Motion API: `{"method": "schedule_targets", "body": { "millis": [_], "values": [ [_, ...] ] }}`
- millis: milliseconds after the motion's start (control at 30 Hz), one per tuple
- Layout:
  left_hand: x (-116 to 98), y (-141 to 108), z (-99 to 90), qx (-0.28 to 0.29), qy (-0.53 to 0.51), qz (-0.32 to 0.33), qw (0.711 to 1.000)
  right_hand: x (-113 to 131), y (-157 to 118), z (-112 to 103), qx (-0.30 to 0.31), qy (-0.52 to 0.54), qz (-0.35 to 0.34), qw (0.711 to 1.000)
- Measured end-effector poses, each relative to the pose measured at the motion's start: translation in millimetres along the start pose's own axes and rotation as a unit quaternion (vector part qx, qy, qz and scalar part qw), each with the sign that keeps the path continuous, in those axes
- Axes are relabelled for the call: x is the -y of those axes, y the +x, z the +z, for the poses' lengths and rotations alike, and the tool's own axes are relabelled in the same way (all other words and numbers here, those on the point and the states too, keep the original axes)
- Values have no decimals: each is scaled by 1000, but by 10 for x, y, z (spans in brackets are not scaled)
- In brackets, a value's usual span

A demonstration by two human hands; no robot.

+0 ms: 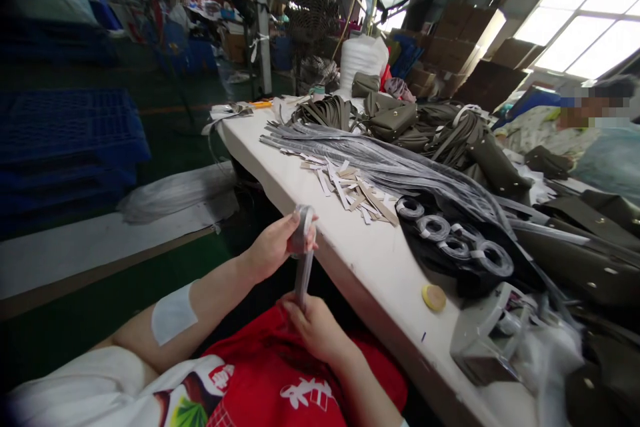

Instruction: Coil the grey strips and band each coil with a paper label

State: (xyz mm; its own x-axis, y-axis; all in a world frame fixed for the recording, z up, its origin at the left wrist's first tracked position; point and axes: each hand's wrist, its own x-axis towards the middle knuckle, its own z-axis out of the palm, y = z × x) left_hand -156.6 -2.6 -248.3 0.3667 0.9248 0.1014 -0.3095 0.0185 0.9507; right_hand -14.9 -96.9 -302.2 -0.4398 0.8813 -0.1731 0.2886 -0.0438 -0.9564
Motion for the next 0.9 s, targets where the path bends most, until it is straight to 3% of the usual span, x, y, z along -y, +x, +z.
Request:
{"method": "schedule_targets", "body": {
  "millis": [67, 167, 233, 300, 367, 433, 500, 567, 667, 733, 800, 900],
  "values": [
    [50, 0, -18, -30, 184, 100, 977, 99, -71, -4, 18, 73, -13, 997],
    [167, -91, -38, 68, 443, 136, 883, 208, -170, -293, -61, 85, -17, 994],
    [215, -157, -35, 145, 520, 126, 832, 226, -198, -554, -76, 23, 2, 997],
    [222, -189, -29, 205, 526, 94, 820, 210, -198, -762, -62, -71, 5, 996],
    [204, -185, -29, 256, 464, 24, 848, 175, -183, -870, -59, -178, -12, 982],
    [185, -167, -32, 296, 338, -90, 889, 119, -167, -868, -76, -239, -27, 968],
    [185, -155, -24, 300, 180, -199, 915, 43, -151, -759, -104, -213, -38, 971],
    [213, -154, 8, 270, 29, -255, 928, -46, -125, -561, -136, -153, -51, 978],
    [305, -166, 98, 195, -142, -258, 936, -167, -54, -225, -191, -69, -49, 978],
    [390, -178, 155, 149, -199, -249, 936, -224, -5, -100, -234, 4, -21, 972],
    [480, -191, 180, 122, -187, -240, 945, -265, 16, -115, -247, 55, 20, 967],
    [590, -215, 150, 62, -30, -166, 984, -308, -28, -323, -177, 42, 68, 981]
  ]
}}
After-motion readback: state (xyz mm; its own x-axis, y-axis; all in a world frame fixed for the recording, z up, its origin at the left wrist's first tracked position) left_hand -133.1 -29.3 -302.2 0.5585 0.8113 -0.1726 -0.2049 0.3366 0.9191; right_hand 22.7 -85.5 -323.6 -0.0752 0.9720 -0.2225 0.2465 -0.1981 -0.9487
